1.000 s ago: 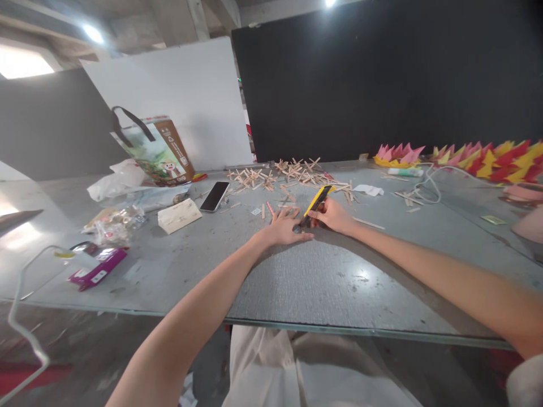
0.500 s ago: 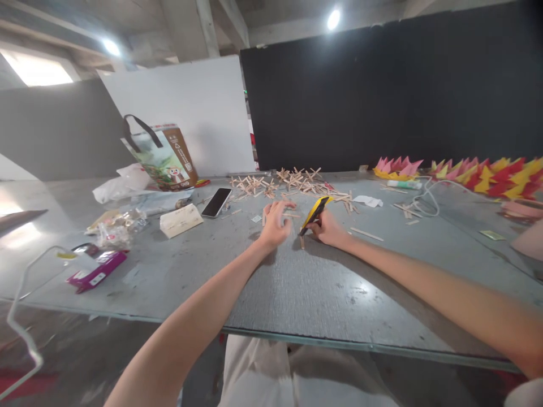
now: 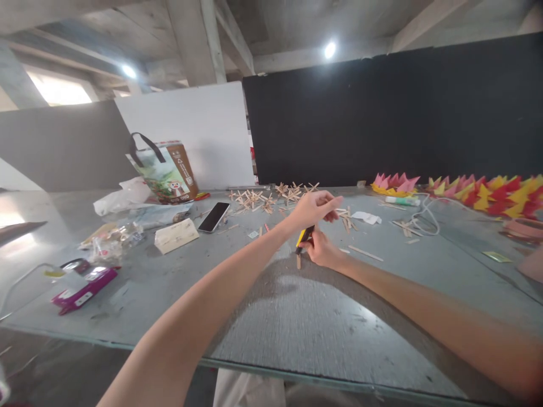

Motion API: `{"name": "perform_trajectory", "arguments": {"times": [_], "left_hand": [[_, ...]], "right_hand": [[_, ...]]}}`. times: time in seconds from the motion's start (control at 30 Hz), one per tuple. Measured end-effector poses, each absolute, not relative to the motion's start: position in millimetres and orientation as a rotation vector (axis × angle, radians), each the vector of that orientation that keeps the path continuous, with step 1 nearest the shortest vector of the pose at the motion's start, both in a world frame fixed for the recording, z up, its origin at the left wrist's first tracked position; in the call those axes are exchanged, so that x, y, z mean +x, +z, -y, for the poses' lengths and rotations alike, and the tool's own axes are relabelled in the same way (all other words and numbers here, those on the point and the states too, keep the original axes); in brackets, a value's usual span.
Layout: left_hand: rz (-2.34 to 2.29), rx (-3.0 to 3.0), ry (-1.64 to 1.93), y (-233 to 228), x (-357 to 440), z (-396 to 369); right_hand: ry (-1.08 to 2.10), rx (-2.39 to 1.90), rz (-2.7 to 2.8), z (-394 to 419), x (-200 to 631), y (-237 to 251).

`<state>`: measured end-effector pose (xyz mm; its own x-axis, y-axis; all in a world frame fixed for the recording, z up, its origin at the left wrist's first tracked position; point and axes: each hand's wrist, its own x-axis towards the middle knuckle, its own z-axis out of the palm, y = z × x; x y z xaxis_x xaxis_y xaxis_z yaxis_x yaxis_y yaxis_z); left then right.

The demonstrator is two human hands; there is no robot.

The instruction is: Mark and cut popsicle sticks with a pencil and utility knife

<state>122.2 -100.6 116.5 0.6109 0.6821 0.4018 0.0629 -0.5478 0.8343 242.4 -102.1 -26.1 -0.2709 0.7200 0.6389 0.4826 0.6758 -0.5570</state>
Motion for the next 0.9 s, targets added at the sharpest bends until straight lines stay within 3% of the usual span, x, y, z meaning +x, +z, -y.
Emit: {"name": "perform_trajectory", "arguments": {"times": [0.9], "left_hand": [[-0.796, 2.069, 0.768, 99, 126, 98]], "right_hand": [[0.402, -1.026, 1.909, 102, 243, -28]]}}
